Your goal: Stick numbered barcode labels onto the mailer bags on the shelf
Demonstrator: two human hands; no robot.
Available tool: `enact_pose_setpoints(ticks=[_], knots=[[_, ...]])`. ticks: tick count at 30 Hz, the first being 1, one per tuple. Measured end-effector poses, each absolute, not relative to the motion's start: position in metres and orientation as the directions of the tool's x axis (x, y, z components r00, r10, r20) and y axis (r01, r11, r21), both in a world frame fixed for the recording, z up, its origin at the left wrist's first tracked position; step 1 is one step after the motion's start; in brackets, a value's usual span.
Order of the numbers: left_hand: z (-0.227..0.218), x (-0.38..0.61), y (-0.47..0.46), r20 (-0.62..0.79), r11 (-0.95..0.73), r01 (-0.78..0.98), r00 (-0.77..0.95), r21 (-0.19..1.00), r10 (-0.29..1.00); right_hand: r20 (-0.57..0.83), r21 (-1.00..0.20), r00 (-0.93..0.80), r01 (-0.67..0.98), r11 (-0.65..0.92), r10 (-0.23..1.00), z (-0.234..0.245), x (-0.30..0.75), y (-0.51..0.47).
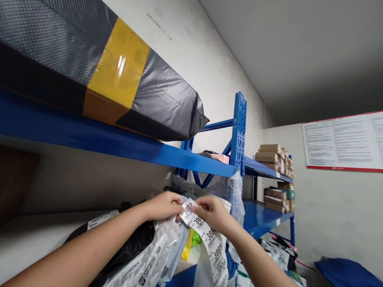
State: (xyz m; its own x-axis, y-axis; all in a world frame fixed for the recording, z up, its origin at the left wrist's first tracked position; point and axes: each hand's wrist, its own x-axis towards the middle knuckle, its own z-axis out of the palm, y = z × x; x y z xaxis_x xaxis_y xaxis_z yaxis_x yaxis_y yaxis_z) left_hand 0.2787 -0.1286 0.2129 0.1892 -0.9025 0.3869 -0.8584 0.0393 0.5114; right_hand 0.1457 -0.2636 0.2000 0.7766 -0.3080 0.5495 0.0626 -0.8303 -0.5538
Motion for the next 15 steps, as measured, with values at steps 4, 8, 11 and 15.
enact_pose_setpoints(ticks=[4, 8, 11, 15], knots=[[0.214, 0.266, -0.125, 0.447, -0.089, -0.915, 0.275, 0.393, -0.851, 0.581, -0.522, 0.726, -0.015, -0.853, -0.368, 0.198, 0.146, -0.265], [0.212, 0.244, -0.128, 0.539, -0.312, -0.927, 0.374, 0.206, -0.755, 0.622, -0.528, 0.634, -0.096, -0.844, -0.460, 0.200, 0.146, -0.265], [0.209, 0.235, -0.135, 0.558, -0.391, -0.915, 0.378, 0.102, -0.739, 0.546, -0.585, 0.693, -0.087, -0.806, -0.471, 0.200, 0.142, -0.266], [0.205, 0.233, -0.142, 0.553, -0.431, -0.899, 0.396, 0.072, -0.733, 0.422, -0.683, 0.782, -0.059, -0.728, -0.459, 0.196, 0.134, -0.272]])
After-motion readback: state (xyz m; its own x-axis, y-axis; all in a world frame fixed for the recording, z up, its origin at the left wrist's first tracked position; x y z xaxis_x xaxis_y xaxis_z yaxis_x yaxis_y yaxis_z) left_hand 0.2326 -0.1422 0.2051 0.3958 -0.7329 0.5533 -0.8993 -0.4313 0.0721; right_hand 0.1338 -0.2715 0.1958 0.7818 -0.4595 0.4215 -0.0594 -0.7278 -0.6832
